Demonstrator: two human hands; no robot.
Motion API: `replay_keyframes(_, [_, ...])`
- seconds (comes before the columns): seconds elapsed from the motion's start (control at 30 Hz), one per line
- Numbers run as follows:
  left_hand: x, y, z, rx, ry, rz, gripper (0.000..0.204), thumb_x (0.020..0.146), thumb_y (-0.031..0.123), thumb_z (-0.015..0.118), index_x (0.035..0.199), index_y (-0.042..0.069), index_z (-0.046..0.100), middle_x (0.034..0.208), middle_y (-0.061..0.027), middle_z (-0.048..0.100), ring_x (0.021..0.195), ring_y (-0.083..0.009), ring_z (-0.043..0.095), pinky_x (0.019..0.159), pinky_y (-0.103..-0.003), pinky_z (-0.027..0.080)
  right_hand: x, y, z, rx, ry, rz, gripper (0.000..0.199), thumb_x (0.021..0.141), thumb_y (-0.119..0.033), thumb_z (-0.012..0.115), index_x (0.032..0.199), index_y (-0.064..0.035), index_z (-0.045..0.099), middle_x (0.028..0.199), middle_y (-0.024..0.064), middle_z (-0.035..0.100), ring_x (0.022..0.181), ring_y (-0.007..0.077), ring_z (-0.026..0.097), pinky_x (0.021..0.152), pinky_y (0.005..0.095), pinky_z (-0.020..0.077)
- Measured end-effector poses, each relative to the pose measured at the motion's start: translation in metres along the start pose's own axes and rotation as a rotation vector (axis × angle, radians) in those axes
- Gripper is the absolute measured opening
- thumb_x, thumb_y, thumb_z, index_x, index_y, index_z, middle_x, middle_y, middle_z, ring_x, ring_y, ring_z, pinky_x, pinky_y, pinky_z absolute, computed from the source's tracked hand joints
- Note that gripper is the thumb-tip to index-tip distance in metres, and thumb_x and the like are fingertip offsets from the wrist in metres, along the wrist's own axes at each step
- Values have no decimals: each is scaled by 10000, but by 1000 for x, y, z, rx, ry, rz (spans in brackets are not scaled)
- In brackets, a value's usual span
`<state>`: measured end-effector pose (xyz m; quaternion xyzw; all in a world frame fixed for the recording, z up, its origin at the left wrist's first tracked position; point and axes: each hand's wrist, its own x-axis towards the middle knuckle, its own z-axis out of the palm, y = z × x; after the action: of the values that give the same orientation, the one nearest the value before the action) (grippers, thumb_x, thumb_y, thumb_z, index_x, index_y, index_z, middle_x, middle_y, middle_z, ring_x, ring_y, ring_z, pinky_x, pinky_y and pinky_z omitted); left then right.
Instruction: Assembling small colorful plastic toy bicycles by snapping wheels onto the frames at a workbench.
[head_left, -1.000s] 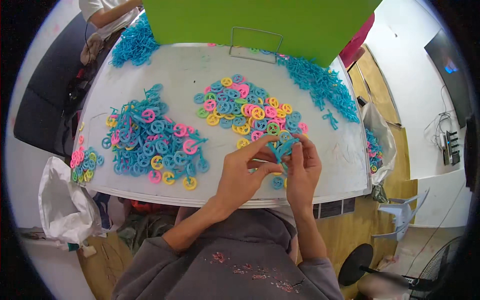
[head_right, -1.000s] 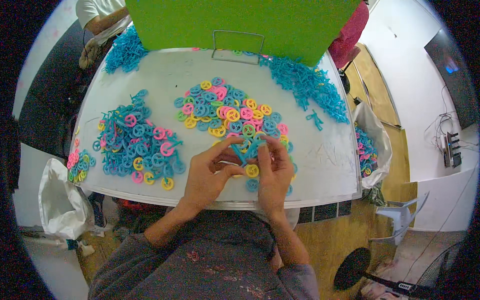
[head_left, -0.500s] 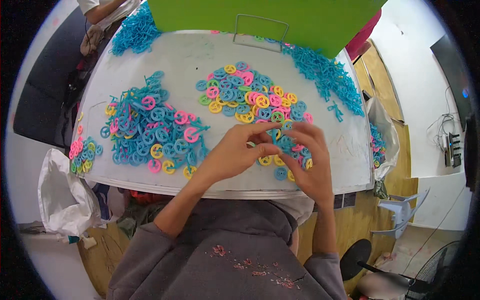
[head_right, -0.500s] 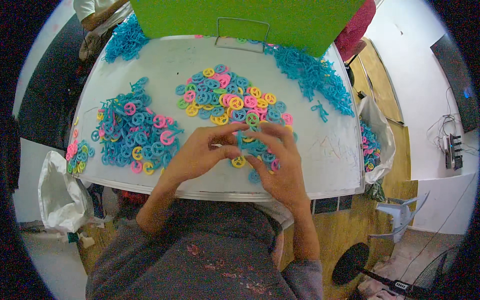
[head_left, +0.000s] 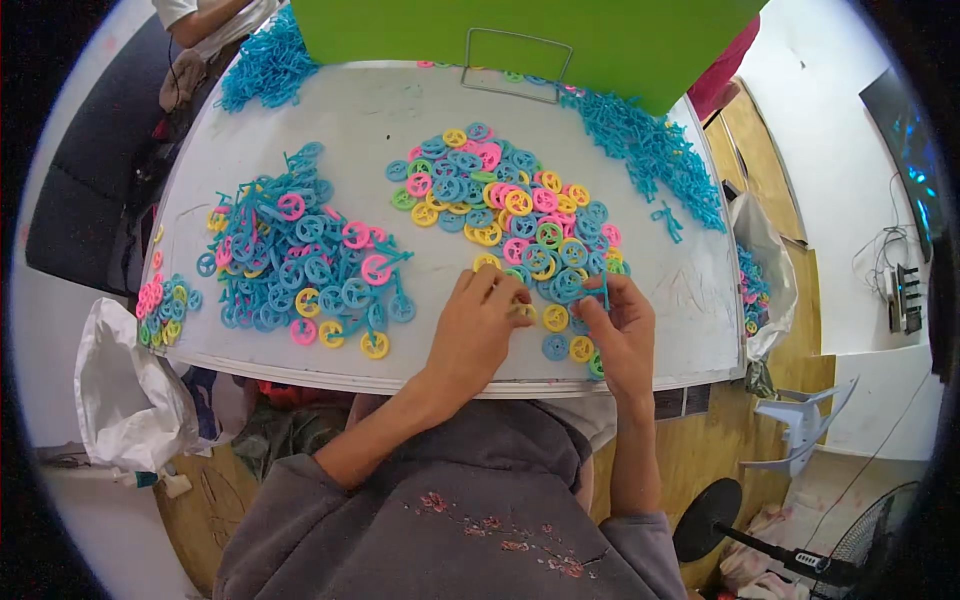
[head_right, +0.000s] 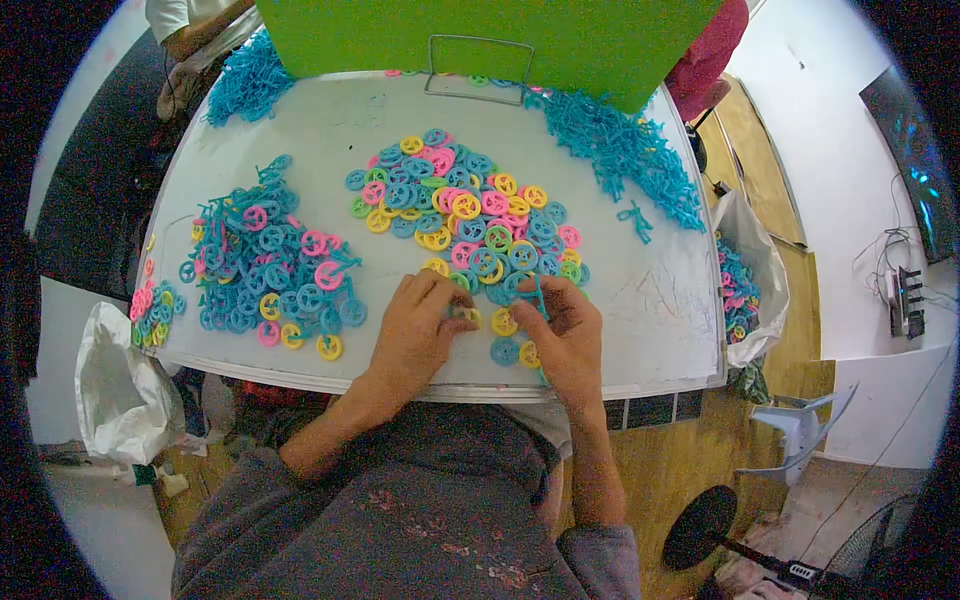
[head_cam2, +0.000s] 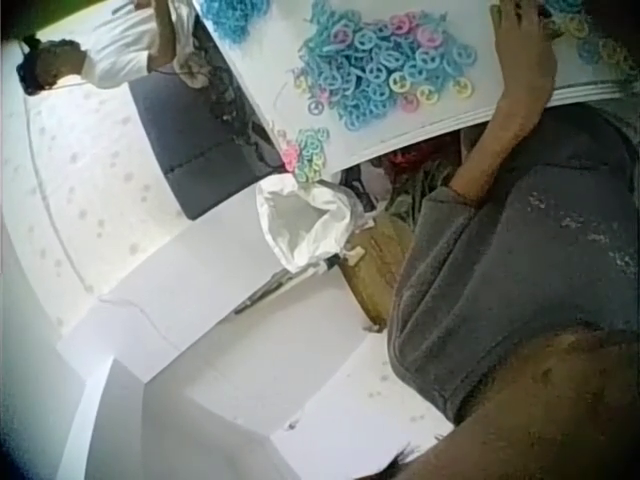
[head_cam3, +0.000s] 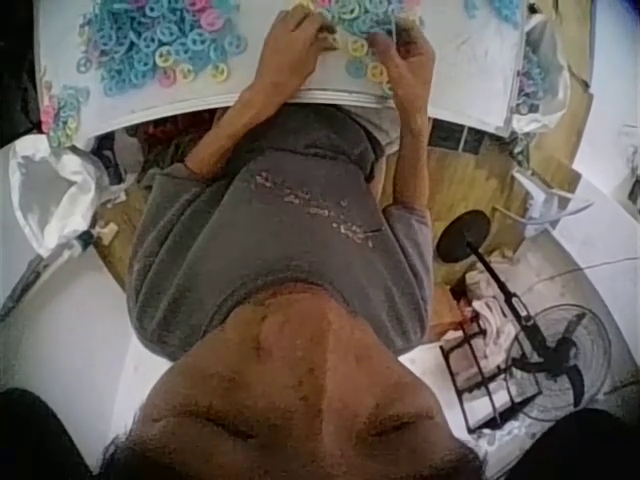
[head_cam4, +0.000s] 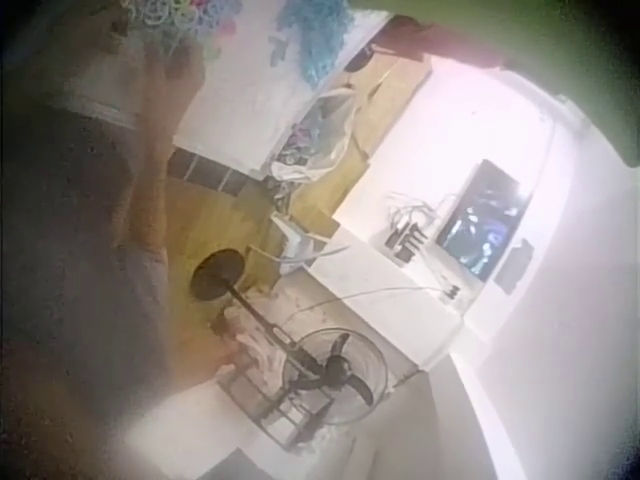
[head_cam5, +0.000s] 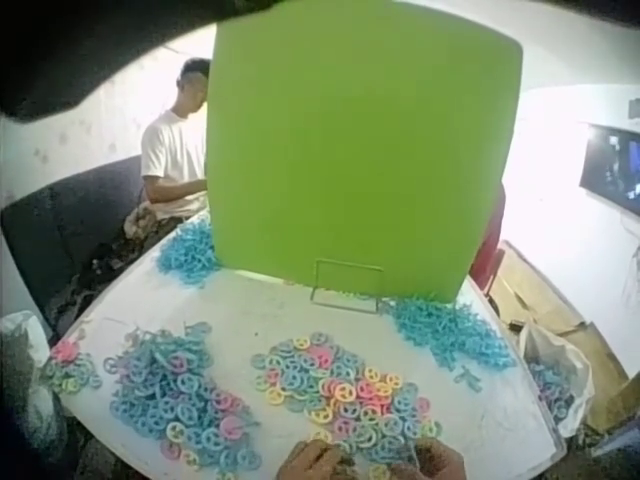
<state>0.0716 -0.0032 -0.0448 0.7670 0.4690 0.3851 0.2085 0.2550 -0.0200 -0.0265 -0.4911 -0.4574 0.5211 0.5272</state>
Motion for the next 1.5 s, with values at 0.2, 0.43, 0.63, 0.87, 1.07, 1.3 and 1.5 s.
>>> replay_keyframes(0.2, [5,11,-22,-672,12,-427,158,803,39,690,924,24,589,864,-39,621,774,-115,576,655,-255,464,-3,4,10,-97,101,-95,132,880,12,606,1008,-6,579,925,37,616,824,88,598,716,226,494])
replay_keyframes(0.43, [1,7,-16,-894,-88,-493,141,884,81,637,968,9,549,879,-42,626,758,-83,562,658,-238,470,-3,13,25,-120,59,-83,181,813,13,694,969,3,603,922,51,651,823,106,600,754,253,496])
replay_keyframes(0.63, [3,5,-17,-970,-48,-513,117,900,58,603,966,11,518,872,-51,623,761,-96,564,669,-243,473,-4,8,29,-223,43,-97,128,839,38,652,938,19,573,916,82,642,835,109,607,750,251,509])
replay_keyframes(0.87, [1,1,-10,-850,17,-441,105,887,21,597,949,0,514,875,-62,617,791,-105,578,706,-252,486,-6,14,39,-207,83,-101,105,856,-10,662,919,14,582,884,78,653,771,104,617,696,236,502])
replay_keyframes(1.07, [5,2,-12,-768,6,-362,101,900,28,582,995,-7,581,899,-51,622,827,-113,590,744,-264,495,-7,3,45,-109,135,-22,96,891,-60,637,946,7,595,830,55,656,746,96,620,678,226,493])
replay_keyframes(1.3, [8,8,-22,-693,-17,-375,296,925,89,574,1217,45,594,896,-51,647,807,-104,586,723,-252,487,-1,10,44,-209,135,-156,174,842,10,665,1005,13,603,891,50,624,786,106,623,701,228,496])
replay_keyframes(1.5, [7,3,-19,-707,50,-370,212,911,65,588,1112,14,631,854,-52,652,790,-100,590,704,-248,481,1,-3,43,-297,174,-243,282,787,37,693,1057,7,616,883,60,626,802,142,636,731,260,507])
